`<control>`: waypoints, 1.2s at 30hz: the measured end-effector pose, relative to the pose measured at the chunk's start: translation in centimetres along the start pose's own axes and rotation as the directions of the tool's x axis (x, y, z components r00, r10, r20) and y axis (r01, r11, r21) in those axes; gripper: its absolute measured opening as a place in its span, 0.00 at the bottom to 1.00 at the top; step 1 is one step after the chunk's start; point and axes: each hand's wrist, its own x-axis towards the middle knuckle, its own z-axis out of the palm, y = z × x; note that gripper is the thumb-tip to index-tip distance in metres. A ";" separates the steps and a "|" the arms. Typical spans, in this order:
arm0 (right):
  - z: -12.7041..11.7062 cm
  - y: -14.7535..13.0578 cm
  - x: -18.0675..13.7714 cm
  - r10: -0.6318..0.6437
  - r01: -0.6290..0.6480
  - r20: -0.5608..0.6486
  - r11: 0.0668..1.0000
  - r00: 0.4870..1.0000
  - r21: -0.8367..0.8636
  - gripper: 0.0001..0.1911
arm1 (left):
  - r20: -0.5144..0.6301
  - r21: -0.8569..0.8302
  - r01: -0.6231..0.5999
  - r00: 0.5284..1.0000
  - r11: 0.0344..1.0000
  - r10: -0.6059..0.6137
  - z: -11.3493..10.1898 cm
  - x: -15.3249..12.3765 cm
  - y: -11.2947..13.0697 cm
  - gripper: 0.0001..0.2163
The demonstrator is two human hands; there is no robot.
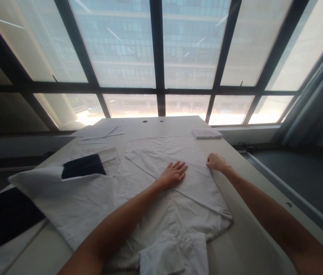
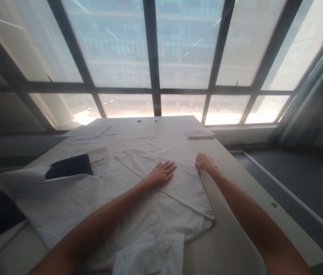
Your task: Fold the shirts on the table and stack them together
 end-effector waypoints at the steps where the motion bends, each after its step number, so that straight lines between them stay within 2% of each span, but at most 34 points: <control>1: -0.1 -0.3 0.1 -0.003 0.003 -0.002 1.000 1.000 -0.014 0.11 | -0.001 0.000 -0.003 1.000 1.000 0.003 0.0 0.0 0.0 0.25; 6: -0.2 -1.4 0.2 0.009 -0.011 -0.022 0.998 1.000 -0.068 0.16 | -0.012 0.001 -0.010 1.000 1.000 0.010 0.2 0.0 -0.1 0.25; 15: 0.1 -0.4 0.3 0.143 -0.144 -0.021 0.988 0.990 -0.053 0.14 | -0.007 0.006 -0.005 1.000 1.000 0.005 0.3 0.0 -0.2 0.25; 19: 0.0 -0.6 -0.1 0.167 -0.173 -0.100 0.984 0.981 -0.045 0.17 | -0.017 0.001 -0.007 1.000 1.000 0.007 0.5 0.0 -0.2 0.25; 21: 0.7 -1.5 -0.5 0.046 -0.047 -0.177 0.999 0.983 -0.003 0.21 | -0.026 0.004 -0.010 1.000 1.000 0.011 0.6 0.0 -0.2 0.25; 23: 2.1 -2.9 -1.0 -0.188 0.201 -0.199 0.978 0.962 0.050 0.25 | -0.035 0.010 -0.012 0.999 1.000 0.012 0.6 0.0 -0.2 0.25; 25: 3.8 -4.3 -1.4 -0.386 0.398 -0.124 0.913 0.914 0.088 0.29 | -0.039 0.012 -0.007 0.999 1.000 0.008 0.5 0.0 -0.1 0.24; 26: 4.7 -4.8 -1.5 -0.423 0.429 -0.074 0.899 0.903 0.091 0.32 | -0.039 0.012 -0.004 0.999 1.000 0.005 0.4 0.0 -0.1 0.24; 28: 5.8 -5.3 -1.5 -0.403 0.404 -0.023 0.912 0.915 0.066 0.35 | -0.034 0.010 -0.001 0.999 1.000 0.001 0.3 0.0 0.0 0.24; 30: 6.3 -4.9 -1.1 -0.314 0.315 -0.033 0.949 0.949 0.031 0.37 | -0.024 0.009 -0.001 1.000 1.000 0.001 0.1 0.0 0.1 0.24; 33: 6.0 -3.5 -0.4 -0.181 0.181 -0.027 0.983 0.983 0.015 0.38 | -0.008 0.005 -0.003 1.000 1.000 0.003 0.1 0.0 0.1 0.24; 36: 5.5 -2.2 0.0 -0.078 0.078 -0.008 0.997 0.997 0.028 0.38 | -0.013 0.004 -0.009 1.000 1.000 0.009 0.2 0.0 0.0 0.25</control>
